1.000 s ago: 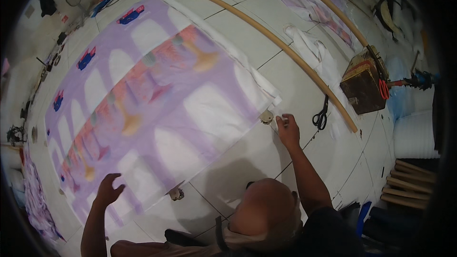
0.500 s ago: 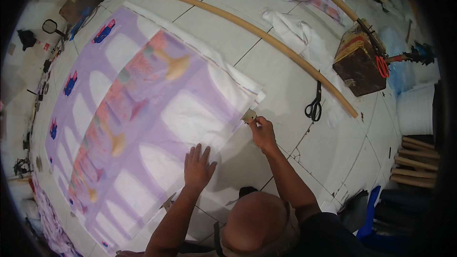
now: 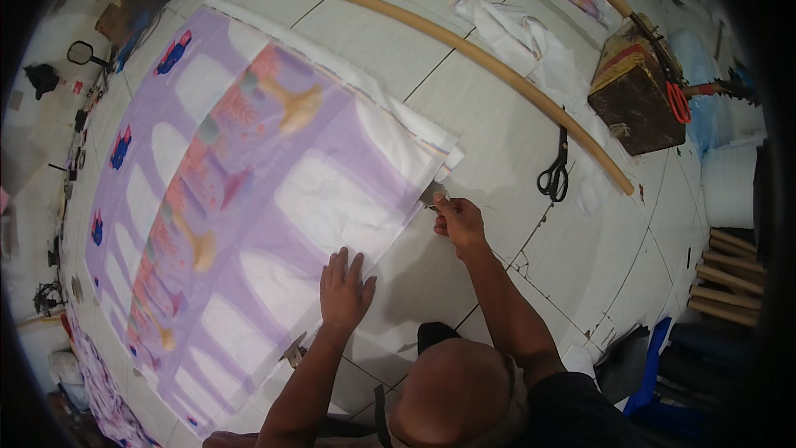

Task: The person spreads a large piece of printed fabric on the floor, secures it with clips, and uses a handheld iron to smooth the edges while working on their lap and the floor.

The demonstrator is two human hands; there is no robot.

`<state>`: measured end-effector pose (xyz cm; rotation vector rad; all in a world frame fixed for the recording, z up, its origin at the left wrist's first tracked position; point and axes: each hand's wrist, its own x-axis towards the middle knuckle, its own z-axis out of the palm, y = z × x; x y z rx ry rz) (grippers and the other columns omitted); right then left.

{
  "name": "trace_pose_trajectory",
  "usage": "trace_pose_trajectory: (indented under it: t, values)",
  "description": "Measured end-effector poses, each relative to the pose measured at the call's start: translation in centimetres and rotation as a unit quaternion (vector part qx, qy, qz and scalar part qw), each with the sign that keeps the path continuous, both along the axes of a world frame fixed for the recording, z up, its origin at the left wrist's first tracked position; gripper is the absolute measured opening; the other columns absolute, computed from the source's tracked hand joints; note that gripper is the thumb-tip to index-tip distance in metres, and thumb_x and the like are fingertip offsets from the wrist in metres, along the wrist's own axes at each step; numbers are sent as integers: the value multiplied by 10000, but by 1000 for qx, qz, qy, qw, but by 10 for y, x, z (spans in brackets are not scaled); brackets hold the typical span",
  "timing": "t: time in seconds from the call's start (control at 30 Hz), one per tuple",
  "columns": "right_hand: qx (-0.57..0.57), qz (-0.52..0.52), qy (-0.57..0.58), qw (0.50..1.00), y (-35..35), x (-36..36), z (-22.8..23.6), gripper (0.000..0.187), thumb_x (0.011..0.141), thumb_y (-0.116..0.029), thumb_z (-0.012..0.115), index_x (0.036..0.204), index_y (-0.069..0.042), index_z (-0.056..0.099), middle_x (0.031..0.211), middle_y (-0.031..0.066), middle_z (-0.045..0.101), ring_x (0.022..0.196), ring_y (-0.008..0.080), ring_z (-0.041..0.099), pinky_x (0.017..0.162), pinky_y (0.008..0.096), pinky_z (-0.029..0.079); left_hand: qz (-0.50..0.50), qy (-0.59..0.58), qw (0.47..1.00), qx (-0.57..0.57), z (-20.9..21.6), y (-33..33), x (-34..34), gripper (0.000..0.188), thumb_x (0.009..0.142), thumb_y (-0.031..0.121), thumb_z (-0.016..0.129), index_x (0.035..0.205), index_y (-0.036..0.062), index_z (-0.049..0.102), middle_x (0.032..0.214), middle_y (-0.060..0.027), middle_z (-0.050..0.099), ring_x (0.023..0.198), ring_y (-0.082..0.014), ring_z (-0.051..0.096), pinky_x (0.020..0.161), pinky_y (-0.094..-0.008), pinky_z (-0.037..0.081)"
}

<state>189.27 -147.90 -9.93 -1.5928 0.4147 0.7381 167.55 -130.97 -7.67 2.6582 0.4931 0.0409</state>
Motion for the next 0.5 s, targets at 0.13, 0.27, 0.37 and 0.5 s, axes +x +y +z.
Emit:
trace_pose_trajectory:
  t: [0.13,0.27,0.37,0.5]
  values:
    - [13,-18,-10,1000,1,-2,2,508,871,-417,751,963,49,572,817,78,593,695,135,594,618,281,560,47,-28,998,31,-1,9,-6,516,860,244,689,1325,67,556,1425,-259,453,1326,-465,417,1084,-597,326]
    - [23,-24,-1,999,0,-1,8,419,901,-336,726,963,48,572,838,78,600,703,139,588,639,292,560,171,47,981,81,-2,30,-25,573,909,324,618,1410,74,495,1493,-286,370,1387,-481,332,1139,-598,234]
    - [44,-44,-7,998,0,-3,9,373,909,-296,716,964,46,580,848,79,603,714,143,585,655,299,560,237,110,963,71,-5,46,-41,645,931,371,589,1480,89,402,1553,-280,272,1441,-475,236,1173,-593,157]
    - [33,-79,-14,996,-21,-10,4,374,904,-303,715,981,45,601,849,73,603,718,143,581,650,300,551,268,162,947,74,-5,55,-56,689,942,396,577,1518,104,338,1582,-260,225,1460,-451,212,1180,-589,142]
